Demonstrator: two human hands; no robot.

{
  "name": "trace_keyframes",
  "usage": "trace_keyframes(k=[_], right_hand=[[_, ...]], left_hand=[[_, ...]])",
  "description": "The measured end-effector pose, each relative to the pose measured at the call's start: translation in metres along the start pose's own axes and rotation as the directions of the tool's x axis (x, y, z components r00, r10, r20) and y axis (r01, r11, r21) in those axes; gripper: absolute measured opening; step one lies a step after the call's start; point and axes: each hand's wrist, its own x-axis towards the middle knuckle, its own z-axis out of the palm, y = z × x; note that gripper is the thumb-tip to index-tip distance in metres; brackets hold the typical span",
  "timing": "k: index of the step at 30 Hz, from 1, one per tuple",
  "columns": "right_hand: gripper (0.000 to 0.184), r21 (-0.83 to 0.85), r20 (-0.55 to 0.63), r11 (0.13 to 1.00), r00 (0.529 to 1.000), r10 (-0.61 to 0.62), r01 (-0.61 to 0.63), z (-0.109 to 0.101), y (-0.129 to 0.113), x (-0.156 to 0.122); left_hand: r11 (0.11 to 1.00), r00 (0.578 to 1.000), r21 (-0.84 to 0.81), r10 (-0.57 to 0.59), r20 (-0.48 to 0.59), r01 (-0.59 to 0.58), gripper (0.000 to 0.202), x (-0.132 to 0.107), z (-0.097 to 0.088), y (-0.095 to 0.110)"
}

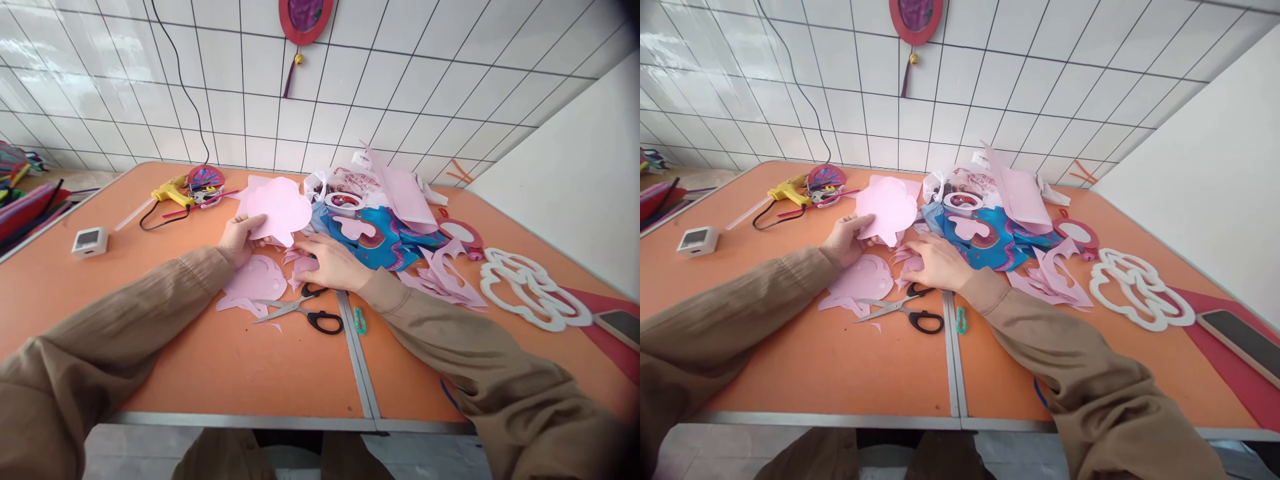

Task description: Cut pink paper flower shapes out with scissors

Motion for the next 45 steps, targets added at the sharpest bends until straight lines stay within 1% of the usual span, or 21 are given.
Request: trace_keyframes(k=[2, 6, 8, 10, 13, 15, 17, 18, 20, 23, 27, 29, 31, 32, 34, 35, 36, 38, 40, 42, 45], right_hand=[[0.037, -0.006, 0.009, 1.000, 1.000, -0.005, 0.005, 0.001, -0.002, -0.001], [0.004, 0.118, -0.023, 0.991, 0.998, -0.056, 0.058, 0.009, -0.004, -0.001], [0.008, 0.093, -0.034, 0.989, 0.993, -0.112, 0.115, 0.012, -0.003, 0.001], [0.012, 0.018, -0.038, 0.987, 0.986, -0.160, 0.161, 0.013, -0.003, 0.003], [0.011, -0.012, 0.014, 0.980, 0.980, -0.198, 0.198, 0.007, -0.006, 0.003], [0.007, 0.017, 0.086, 0.980, 0.976, -0.199, 0.198, -0.001, -0.009, 0.002], [0.013, 0.032, 0.152, 0.985, 0.973, -0.171, 0.168, -0.008, -0.012, 0.001], [0.015, 0.035, 0.174, 0.988, 0.973, -0.154, 0.150, -0.011, -0.013, 0.000], [0.013, 0.049, 0.195, 0.990, 0.971, -0.142, 0.135, -0.012, -0.014, 0.000], [0.010, 0.024, 0.170, 0.980, 0.965, -0.201, 0.200, -0.007, -0.010, 0.001], [0.020, -0.119, 0.104, 0.936, 0.942, -0.319, 0.330, 0.005, -0.003, 0.002], [0.023, -0.148, 0.093, 0.922, 0.933, -0.347, 0.358, 0.006, -0.003, 0.002], [0.024, -0.131, 0.108, 0.927, 0.935, -0.339, 0.351, 0.003, -0.005, 0.002], [0.021, -0.113, 0.129, 0.934, 0.937, -0.323, 0.338, 0.001, -0.007, 0.002], [0.013, -0.084, 0.181, 0.952, 0.944, -0.277, 0.295, -0.004, -0.012, 0.001], [0.014, -0.084, 0.196, 0.961, 0.950, -0.245, 0.265, -0.006, -0.015, 0.000], [0.017, -0.095, 0.198, 0.967, 0.957, -0.213, 0.235, -0.007, -0.017, 0.000], [0.016, -0.135, 0.180, 0.971, 0.969, -0.171, 0.197, -0.006, -0.022, -0.001], [0.017, -0.189, 0.163, 0.957, 0.968, -0.190, 0.220, -0.002, -0.025, 0.000], [0.020, -0.259, 0.166, 0.925, 0.956, -0.242, 0.279, 0.002, -0.026, 0.001], [0.020, -0.313, 0.154, 0.896, 0.948, -0.280, 0.316, 0.005, -0.026, 0.004]], left_hand=[[1.000, 1.000, -0.006, -0.002, 0.005, 0.002, 0.021, 0.000, 0.000, 0.000], [1.000, 1.000, -0.001, -0.003, 0.012, 0.003, 0.027, 0.000, 0.001, 0.001], [1.000, 1.000, 0.005, 0.000, 0.014, -0.001, 0.026, -0.001, 0.001, 0.000], [1.000, 1.000, 0.011, 0.003, 0.020, -0.003, 0.022, -0.001, 0.002, 0.000], [1.000, 0.999, 0.019, 0.005, 0.033, -0.006, 0.021, -0.001, 0.001, 0.000], [1.000, 0.999, 0.024, 0.006, 0.039, -0.007, 0.020, -0.001, 0.001, 0.000], [1.000, 0.999, 0.027, 0.008, 0.042, -0.010, 0.018, 0.000, 0.000, 0.000], [1.000, 0.999, 0.029, 0.010, 0.043, -0.011, 0.018, 0.000, 0.000, 0.000], [0.999, 0.999, 0.033, 0.013, 0.045, -0.014, 0.019, 0.000, -0.001, -0.001], [0.999, 0.999, 0.042, 0.014, 0.046, -0.016, 0.023, -0.001, -0.001, -0.001], [0.998, 0.999, 0.053, 0.012, 0.046, -0.015, 0.022, -0.002, 0.000, -0.001], [0.998, 0.999, 0.056, 0.014, 0.048, -0.016, 0.021, -0.002, 0.001, 0.000], [0.998, 0.999, 0.058, 0.015, 0.052, -0.019, 0.020, -0.003, 0.001, 0.000], [0.998, 0.998, 0.060, 0.017, 0.053, -0.020, 0.021, -0.003, 0.002, 0.000], [0.998, 0.998, 0.064, 0.019, 0.054, -0.022, 0.022, -0.003, 0.002, 0.000], [0.998, 0.998, 0.066, 0.019, 0.053, -0.023, 0.022, -0.003, 0.002, 0.001], [0.997, 0.998, 0.067, 0.020, 0.052, -0.024, 0.023, -0.003, 0.002, 0.001], [0.997, 0.998, 0.070, 0.023, 0.050, -0.026, 0.027, -0.003, 0.003, 0.000], [0.997, 0.998, 0.075, 0.026, 0.050, -0.030, 0.030, -0.003, 0.003, 0.000], [0.996, 0.998, 0.080, 0.029, 0.048, -0.032, 0.033, -0.003, 0.003, 0.001], [0.996, 0.998, 0.084, 0.029, 0.048, -0.033, 0.029, -0.003, 0.004, 0.001]])
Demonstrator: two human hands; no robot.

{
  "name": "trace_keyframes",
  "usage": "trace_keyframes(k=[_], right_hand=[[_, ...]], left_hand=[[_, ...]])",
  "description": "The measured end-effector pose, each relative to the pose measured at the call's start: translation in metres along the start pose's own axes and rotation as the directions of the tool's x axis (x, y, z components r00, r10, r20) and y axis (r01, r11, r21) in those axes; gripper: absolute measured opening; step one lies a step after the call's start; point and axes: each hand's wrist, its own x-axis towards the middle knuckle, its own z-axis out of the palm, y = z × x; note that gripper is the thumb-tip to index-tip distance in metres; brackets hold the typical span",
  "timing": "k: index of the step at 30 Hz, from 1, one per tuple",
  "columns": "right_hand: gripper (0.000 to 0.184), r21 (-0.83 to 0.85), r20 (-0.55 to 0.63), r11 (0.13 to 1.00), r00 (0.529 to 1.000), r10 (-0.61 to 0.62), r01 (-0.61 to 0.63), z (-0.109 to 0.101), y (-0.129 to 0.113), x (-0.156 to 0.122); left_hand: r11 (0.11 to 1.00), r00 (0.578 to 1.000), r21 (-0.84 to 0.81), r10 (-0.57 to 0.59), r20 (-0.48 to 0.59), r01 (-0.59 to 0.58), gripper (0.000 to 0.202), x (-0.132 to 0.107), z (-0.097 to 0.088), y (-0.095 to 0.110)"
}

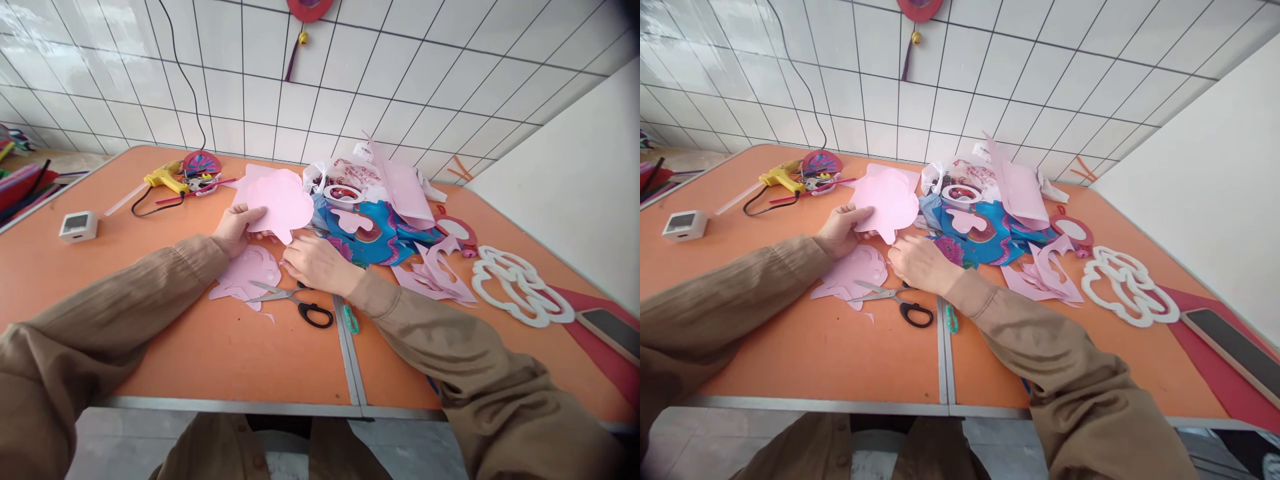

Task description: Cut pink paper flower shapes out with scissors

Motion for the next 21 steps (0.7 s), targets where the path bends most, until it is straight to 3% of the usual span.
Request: trace_keyframes(k=[3, 7, 11, 14, 16, 18, 21], right_hand=[[0.020, 0.105, -0.102, 0.992, 0.991, 0.085, -0.075, -0.005, 0.004, 0.002], [0.016, 0.404, -0.252, 0.901, 0.927, 0.276, -0.159, -0.023, 0.012, 0.002], [0.018, 0.593, -0.198, 0.759, 0.865, 0.461, -0.269, -0.053, 0.031, -0.007], [0.019, 0.504, -0.159, 0.795, 0.868, 0.470, -0.338, -0.084, 0.056, -0.026], [0.027, 0.250, -0.166, 0.894, 0.893, 0.417, -0.371, -0.103, 0.075, -0.044], [0.039, 0.118, -0.146, 0.900, 0.889, 0.434, -0.420, -0.117, 0.093, -0.064], [0.039, 0.192, -0.271, 0.891, 0.850, 0.451, -0.411, -0.123, 0.107, -0.088]], left_hand=[[1.000, 1.000, -0.004, -0.002, 0.003, 0.002, 0.025, 0.000, 0.000, 0.000], [1.000, 1.000, -0.015, 0.009, 0.008, -0.009, 0.034, 0.001, -0.001, 0.001], [1.000, 1.000, -0.016, 0.017, 0.010, -0.017, 0.039, 0.002, -0.001, 0.001], [1.000, 1.000, -0.006, 0.015, 0.017, -0.015, 0.039, 0.002, -0.002, 0.001], [1.000, 1.000, -0.002, 0.015, 0.024, -0.014, 0.038, 0.002, -0.003, 0.001], [1.000, 0.999, -0.003, 0.017, 0.033, -0.017, 0.038, 0.002, -0.003, 0.000], [1.000, 0.999, -0.008, 0.022, 0.044, -0.022, 0.033, 0.003, -0.004, 0.000]])
